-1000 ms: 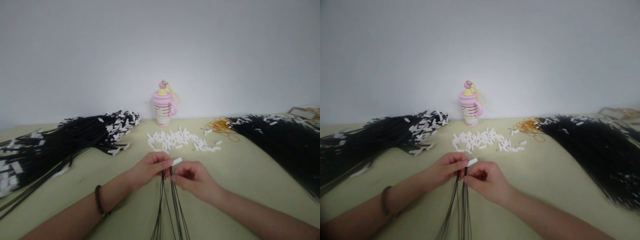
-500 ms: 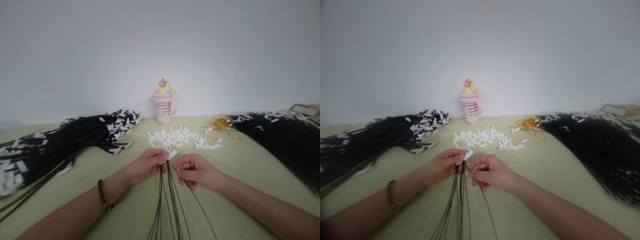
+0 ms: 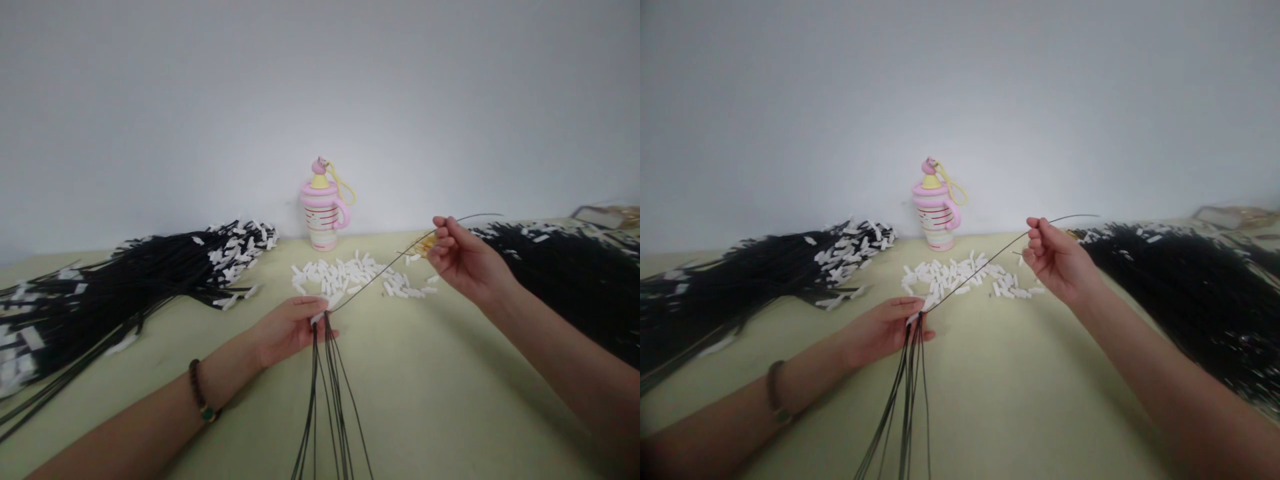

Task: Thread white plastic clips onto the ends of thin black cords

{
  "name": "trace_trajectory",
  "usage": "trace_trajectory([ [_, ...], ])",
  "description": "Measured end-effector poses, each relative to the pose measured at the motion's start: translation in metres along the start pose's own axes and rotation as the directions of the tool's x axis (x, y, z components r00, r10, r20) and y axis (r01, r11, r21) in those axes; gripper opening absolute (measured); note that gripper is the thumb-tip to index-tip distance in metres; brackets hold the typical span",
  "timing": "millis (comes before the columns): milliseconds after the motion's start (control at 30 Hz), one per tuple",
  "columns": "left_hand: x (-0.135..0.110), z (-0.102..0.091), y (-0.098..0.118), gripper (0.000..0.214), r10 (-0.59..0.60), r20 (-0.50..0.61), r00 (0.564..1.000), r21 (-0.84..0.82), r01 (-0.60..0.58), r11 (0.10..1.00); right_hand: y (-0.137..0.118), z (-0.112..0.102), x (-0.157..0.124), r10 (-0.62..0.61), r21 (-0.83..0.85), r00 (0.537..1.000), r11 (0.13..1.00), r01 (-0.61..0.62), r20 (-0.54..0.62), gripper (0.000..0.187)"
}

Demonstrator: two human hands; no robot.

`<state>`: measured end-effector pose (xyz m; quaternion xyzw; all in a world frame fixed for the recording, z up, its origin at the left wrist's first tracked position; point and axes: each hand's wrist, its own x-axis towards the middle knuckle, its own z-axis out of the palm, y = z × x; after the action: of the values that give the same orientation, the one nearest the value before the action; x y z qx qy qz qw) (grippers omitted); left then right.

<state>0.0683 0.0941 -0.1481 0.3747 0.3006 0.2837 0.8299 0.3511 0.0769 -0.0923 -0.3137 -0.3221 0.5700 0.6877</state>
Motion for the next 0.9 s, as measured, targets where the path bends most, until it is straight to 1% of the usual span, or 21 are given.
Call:
trace_trajectory([
  [67, 0.001, -0.001, -0.001, 0.006, 0.025, -0.016, 1.0, 0.002, -0.025, 1.0, 0.011, -0.003, 0.003, -0.07, -0.056, 0.997, 0.996, 0.067, -0.044, 0.018],
  [133, 0.002, -0.001, -0.002, 0.006, 0.043, -0.036, 0.998, 0.008, -0.042, 0.999, 0.03, 0.0, -0.001, -0.096, -0.23, 0.994, 0.97, 0.083, -0.046, 0.021],
  [167, 0.002, -0.001, -0.003, 0.006, 0.046, -0.043, 0.998, 0.013, -0.046, 0.999, 0.042, 0.004, -0.007, -0.084, -0.35, 0.996, 0.934, 0.07, -0.025, 0.023],
  [233, 0.003, 0.001, -0.003, 0.007, 0.043, -0.061, 0.997, 0.028, -0.041, 0.999, 0.067, 0.015, -0.022, -0.042, -0.583, 0.998, 0.81, 0.062, 0.049, 0.032],
  [300, 0.002, 0.004, -0.002, 0.006, 0.04, -0.097, 0.994, 0.036, -0.037, 0.999, 0.087, 0.027, -0.039, 0.042, -0.703, 0.991, 0.709, 0.063, 0.13, 0.039],
  [367, 0.0, 0.007, -0.001, 0.006, 0.032, -0.148, 0.988, 0.031, -0.028, 0.999, 0.098, 0.034, -0.053, 0.118, -0.767, 0.974, 0.637, 0.077, 0.196, 0.041],
  [433, -0.001, 0.011, 0.001, 0.005, 0.012, -0.204, 0.979, 0.019, -0.008, 1.0, 0.1, 0.036, -0.062, 0.163, -0.801, 0.949, 0.586, 0.127, 0.269, 0.04],
  [500, -0.001, 0.013, 0.001, 0.004, -0.009, -0.246, 0.969, 0.012, 0.012, 1.0, 0.097, 0.033, -0.067, 0.152, -0.806, 0.924, 0.551, 0.217, 0.352, 0.038],
  [600, 0.0, 0.014, 0.002, 0.005, -0.018, -0.279, 0.96, 0.0, 0.019, 1.0, 0.093, 0.027, -0.069, 0.06, -0.775, 0.875, 0.497, 0.39, 0.48, 0.037],
  [733, 0.001, 0.013, 0.001, 0.005, -0.006, -0.275, 0.961, -0.003, 0.005, 1.0, 0.094, 0.027, -0.071, -0.09, -0.701, 0.782, 0.389, 0.598, 0.617, 0.034],
  [800, 0.0, 0.013, 0.001, 0.005, 0.0, -0.269, 0.963, -0.004, -0.001, 1.0, 0.095, 0.029, -0.072, -0.133, -0.661, 0.735, 0.353, 0.662, 0.665, 0.032],
  [833, 0.0, 0.013, 0.0, 0.005, 0.0, -0.266, 0.964, -0.004, -0.002, 1.0, 0.095, 0.03, -0.073, -0.143, -0.65, 0.72, 0.341, 0.68, 0.679, 0.031],
  [900, 0.0, 0.013, 0.0, 0.006, 0.005, -0.264, 0.965, 0.0, -0.005, 1.0, 0.095, 0.03, -0.073, -0.152, -0.644, 0.709, 0.322, 0.694, 0.689, 0.03],
])
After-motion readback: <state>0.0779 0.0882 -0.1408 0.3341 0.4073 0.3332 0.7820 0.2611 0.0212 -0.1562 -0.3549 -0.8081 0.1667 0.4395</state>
